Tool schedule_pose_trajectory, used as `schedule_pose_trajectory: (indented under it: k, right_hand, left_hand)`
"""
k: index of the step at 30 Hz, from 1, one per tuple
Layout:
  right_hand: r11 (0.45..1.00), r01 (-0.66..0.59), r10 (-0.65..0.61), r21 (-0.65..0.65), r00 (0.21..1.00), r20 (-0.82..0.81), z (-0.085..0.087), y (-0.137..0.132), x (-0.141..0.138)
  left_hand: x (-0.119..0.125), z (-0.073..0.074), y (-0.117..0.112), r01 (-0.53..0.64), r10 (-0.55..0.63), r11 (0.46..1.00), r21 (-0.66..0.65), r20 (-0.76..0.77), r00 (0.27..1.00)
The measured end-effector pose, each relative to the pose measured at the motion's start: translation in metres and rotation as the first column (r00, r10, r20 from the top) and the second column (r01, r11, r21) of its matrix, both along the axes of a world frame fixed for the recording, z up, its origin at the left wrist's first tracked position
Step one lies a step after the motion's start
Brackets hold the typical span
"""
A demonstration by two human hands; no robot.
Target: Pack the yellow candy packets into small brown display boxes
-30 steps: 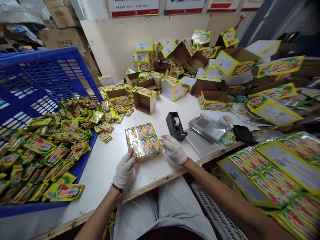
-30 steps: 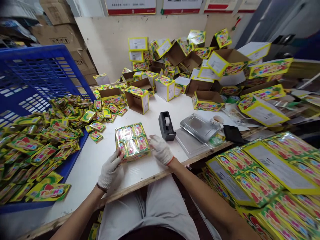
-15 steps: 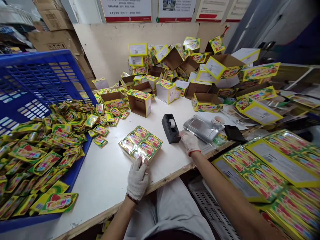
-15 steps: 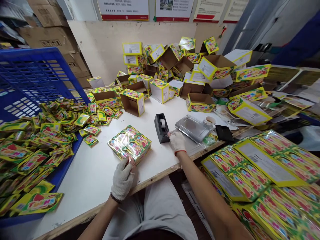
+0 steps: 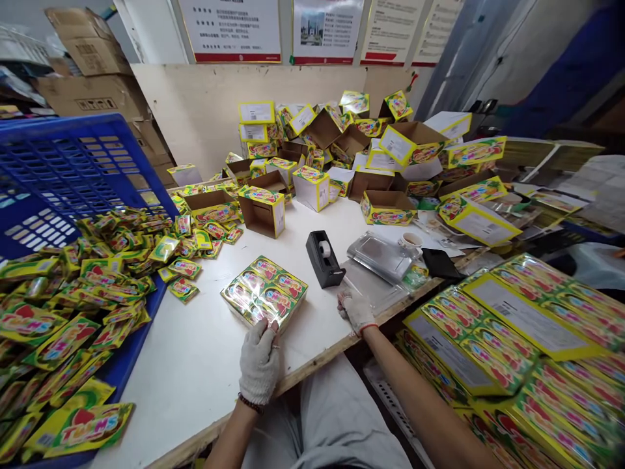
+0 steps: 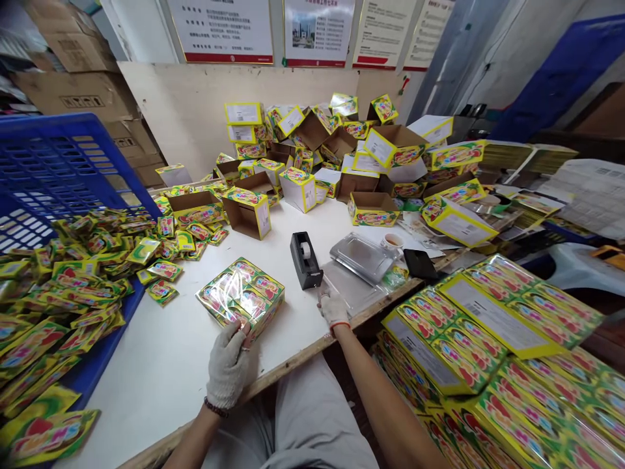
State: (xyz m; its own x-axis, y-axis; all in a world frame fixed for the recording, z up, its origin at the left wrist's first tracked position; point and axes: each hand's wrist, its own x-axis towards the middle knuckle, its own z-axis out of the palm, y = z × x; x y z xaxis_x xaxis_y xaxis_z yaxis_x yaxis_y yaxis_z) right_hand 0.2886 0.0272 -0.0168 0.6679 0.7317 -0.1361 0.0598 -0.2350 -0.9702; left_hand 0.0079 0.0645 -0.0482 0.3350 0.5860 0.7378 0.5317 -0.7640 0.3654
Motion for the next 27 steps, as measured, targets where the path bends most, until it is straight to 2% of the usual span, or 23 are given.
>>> schedule_pose_trajectory:
  k: [3,5,8,10,12,14,18,22,24,27]
  right_hand:
    - [0.992,-0.128,0.127,-0.006,0.987,-0.095,0.009,-0.012,-0.024]
    - [0.960,-0.279,0.280,0.034,0.943,-0.178,0.018,-0.015,-0.049]
    - [0.843,-0.527,0.534,0.108,0.796,-0.285,0.027,-0.009,-0.085]
    - [0.786,-0.613,0.607,0.079,0.740,-0.290,0.028,-0.001,-0.102]
    - [0.777,-0.630,0.609,0.012,0.746,-0.268,0.024,0.005,-0.110]
    - [0.780,-0.624,0.597,-0.040,0.763,-0.247,0.018,0.009,-0.111]
    - [0.775,-0.615,0.587,-0.149,0.786,-0.192,0.012,0.012,-0.110]
    - [0.799,-0.528,0.525,-0.288,0.846,-0.093,0.008,0.010,-0.113]
    - [0.814,-0.478,0.494,-0.330,0.868,-0.039,0.005,0.007,-0.114]
    - [0.826,-0.439,0.461,-0.355,0.887,-0.023,0.002,0.002,-0.116]
  left_hand:
    - [0.000,0.000,-0.002,0.002,-0.002,1.000,-0.010,-0.001,1.000]
    - [0.001,0.001,-0.004,0.008,-0.009,1.000,-0.017,-0.005,1.000]
    - [0.000,0.004,-0.005,0.025,-0.025,1.000,-0.012,0.007,1.000]
    - [-0.001,0.008,-0.006,0.033,-0.033,0.999,-0.008,-0.003,0.999]
    - [-0.002,0.013,-0.008,0.038,-0.039,0.999,-0.015,-0.071,0.997]
    - [-0.001,0.022,-0.012,0.004,-0.015,0.999,-0.053,-0.210,0.978]
    - [0.007,0.048,-0.021,-0.167,0.073,0.973,-0.158,-0.475,0.877]
    - [0.020,0.069,-0.020,-0.251,0.087,0.929,-0.273,-0.498,0.863]
    - [0.024,0.071,-0.015,-0.309,0.130,0.898,-0.314,-0.482,0.867]
    - [0.026,0.066,-0.009,-0.378,0.204,0.862,-0.337,-0.451,0.869]
